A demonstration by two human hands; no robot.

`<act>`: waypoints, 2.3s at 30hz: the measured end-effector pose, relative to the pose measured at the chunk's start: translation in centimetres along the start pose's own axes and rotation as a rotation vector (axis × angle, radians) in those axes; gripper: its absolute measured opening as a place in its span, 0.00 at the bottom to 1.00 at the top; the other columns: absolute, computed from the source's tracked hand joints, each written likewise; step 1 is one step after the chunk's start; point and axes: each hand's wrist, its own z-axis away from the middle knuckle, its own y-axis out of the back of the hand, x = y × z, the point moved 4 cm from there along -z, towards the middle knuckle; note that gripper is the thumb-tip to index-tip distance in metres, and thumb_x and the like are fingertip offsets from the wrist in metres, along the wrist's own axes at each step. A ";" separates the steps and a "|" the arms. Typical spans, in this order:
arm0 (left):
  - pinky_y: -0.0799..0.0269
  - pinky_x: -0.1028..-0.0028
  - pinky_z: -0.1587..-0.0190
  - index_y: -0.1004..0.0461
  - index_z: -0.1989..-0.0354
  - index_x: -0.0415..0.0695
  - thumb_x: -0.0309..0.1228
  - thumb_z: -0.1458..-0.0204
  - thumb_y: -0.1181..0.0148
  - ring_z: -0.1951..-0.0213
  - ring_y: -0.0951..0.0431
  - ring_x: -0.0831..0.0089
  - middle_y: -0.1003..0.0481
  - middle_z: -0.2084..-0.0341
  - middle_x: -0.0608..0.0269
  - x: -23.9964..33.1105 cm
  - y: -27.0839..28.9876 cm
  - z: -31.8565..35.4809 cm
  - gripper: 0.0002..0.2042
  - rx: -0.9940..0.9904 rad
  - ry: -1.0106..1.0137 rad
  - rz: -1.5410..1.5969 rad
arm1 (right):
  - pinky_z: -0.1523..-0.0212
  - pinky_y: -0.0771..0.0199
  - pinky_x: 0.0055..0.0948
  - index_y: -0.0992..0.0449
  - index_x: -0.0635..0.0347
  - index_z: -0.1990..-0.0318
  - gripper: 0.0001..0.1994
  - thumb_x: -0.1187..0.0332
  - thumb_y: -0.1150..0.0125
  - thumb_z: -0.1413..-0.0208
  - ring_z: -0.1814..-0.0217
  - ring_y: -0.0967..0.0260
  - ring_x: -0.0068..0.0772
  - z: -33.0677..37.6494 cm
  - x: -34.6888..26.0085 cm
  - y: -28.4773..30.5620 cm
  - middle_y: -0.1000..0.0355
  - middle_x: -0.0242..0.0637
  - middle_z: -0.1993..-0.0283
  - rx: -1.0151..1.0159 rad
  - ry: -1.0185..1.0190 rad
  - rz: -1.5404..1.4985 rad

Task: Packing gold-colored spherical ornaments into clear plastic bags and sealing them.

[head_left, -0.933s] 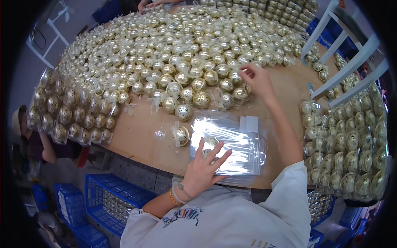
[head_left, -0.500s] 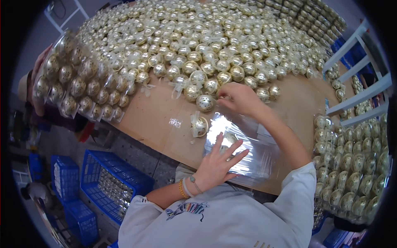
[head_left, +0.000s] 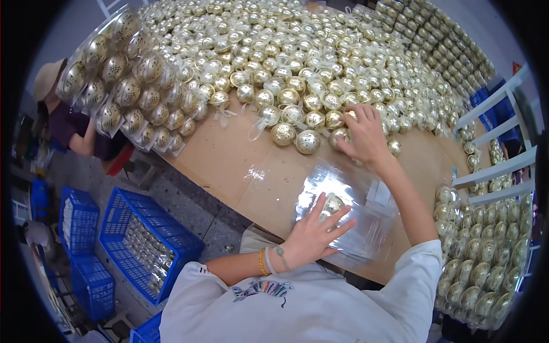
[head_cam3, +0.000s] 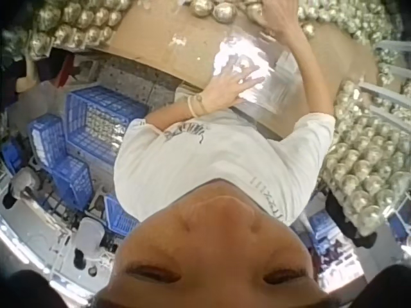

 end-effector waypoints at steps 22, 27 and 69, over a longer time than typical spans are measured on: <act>0.24 0.56 0.51 0.41 0.35 0.63 0.49 0.57 0.33 0.36 0.49 0.33 0.45 0.34 0.67 -0.3 0.1 -0.8 0.38 -0.114 -0.072 -0.021 | 0.59 0.27 0.24 0.32 0.57 0.47 0.25 0.69 0.31 0.53 0.58 0.28 0.25 25.5 5.0 6.5 0.28 0.32 0.55 -0.028 -1.103 -0.892; 0.23 0.54 0.55 0.39 0.36 0.61 0.49 0.57 0.34 0.37 0.49 0.31 0.44 0.35 0.63 -0.7 0.7 -1.5 0.37 -0.172 -0.106 -0.068 | 0.52 0.28 0.26 0.34 0.57 0.46 0.24 0.70 0.34 0.51 0.52 0.30 0.30 24.8 2.3 7.9 0.29 0.35 0.52 -0.002 -0.803 -0.350; 0.59 0.43 0.34 0.38 0.39 0.41 0.58 0.61 0.35 0.32 0.49 0.58 0.44 0.35 0.56 1.1 -1.4 -3.1 0.44 -0.071 -0.210 -0.043 | 0.60 0.25 0.24 0.40 0.59 0.36 0.27 0.73 0.41 0.43 0.56 0.26 0.27 24.1 -4.0 7.6 0.26 0.44 0.53 -0.406 -1.212 -1.382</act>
